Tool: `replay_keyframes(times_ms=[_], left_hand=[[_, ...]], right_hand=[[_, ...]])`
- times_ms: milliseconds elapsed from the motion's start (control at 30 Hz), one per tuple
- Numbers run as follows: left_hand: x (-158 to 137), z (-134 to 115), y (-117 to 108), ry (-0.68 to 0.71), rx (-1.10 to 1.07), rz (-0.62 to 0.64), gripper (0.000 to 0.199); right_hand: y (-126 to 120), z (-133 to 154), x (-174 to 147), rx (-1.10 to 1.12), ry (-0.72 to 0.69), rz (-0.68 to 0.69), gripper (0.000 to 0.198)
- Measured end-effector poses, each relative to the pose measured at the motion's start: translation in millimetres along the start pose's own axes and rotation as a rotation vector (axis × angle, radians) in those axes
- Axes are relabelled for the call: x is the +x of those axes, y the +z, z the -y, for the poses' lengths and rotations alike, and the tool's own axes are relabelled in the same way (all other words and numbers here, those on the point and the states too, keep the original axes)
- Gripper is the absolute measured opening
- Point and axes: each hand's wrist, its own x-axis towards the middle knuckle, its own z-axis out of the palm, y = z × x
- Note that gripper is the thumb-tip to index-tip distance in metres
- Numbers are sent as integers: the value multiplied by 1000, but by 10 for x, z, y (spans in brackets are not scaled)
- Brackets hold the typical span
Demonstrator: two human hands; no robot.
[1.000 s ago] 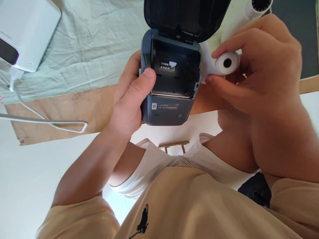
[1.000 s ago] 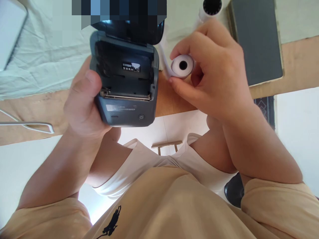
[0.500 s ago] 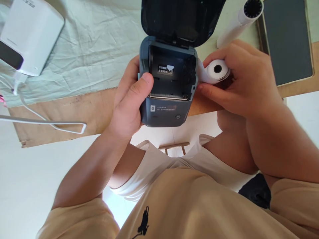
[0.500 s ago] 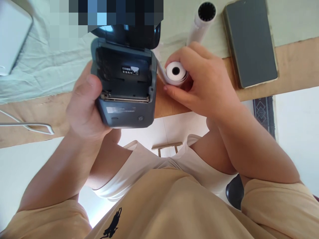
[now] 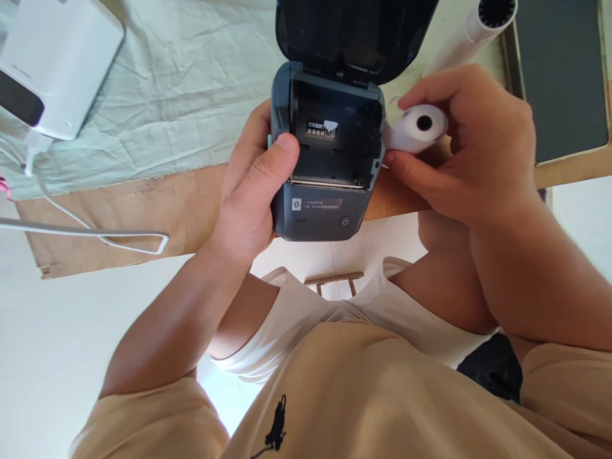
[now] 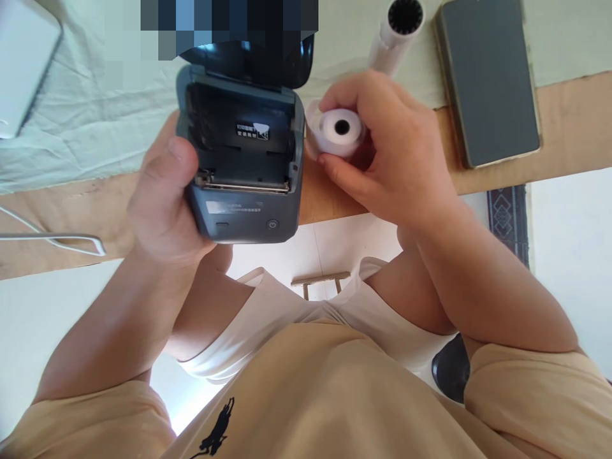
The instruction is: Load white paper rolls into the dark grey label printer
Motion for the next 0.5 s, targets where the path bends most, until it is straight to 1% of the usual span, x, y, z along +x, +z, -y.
replay_keyframes(times_ms=[67, 133, 233, 300, 367, 433, 500], left_hand=[[-13, -13, 5, 3, -4, 6, 57], [-27, -26, 11, -1, -24, 9, 55], [-36, -16, 4, 0, -38, 27, 50], [-31, 3, -8, 26, -25, 33, 52], [-33, 1, -9, 35, -15, 19, 54], [-54, -45, 10, -18, -17, -4, 50], [-94, -123, 44, -63, -32, -3, 47]], right_hand=[[2, 29, -12, 59, 45, 49, 43], [19, 52, -18, 78, 52, 63, 43], [48, 61, -19, 22, 26, -33, 39], [45, 55, -21, 15, 36, -68, 43], [25, 48, -28, 48, 82, -21, 55], [6, 45, -34, 73, 105, 55, 65], [7, 41, -33, 55, 76, 70, 64]])
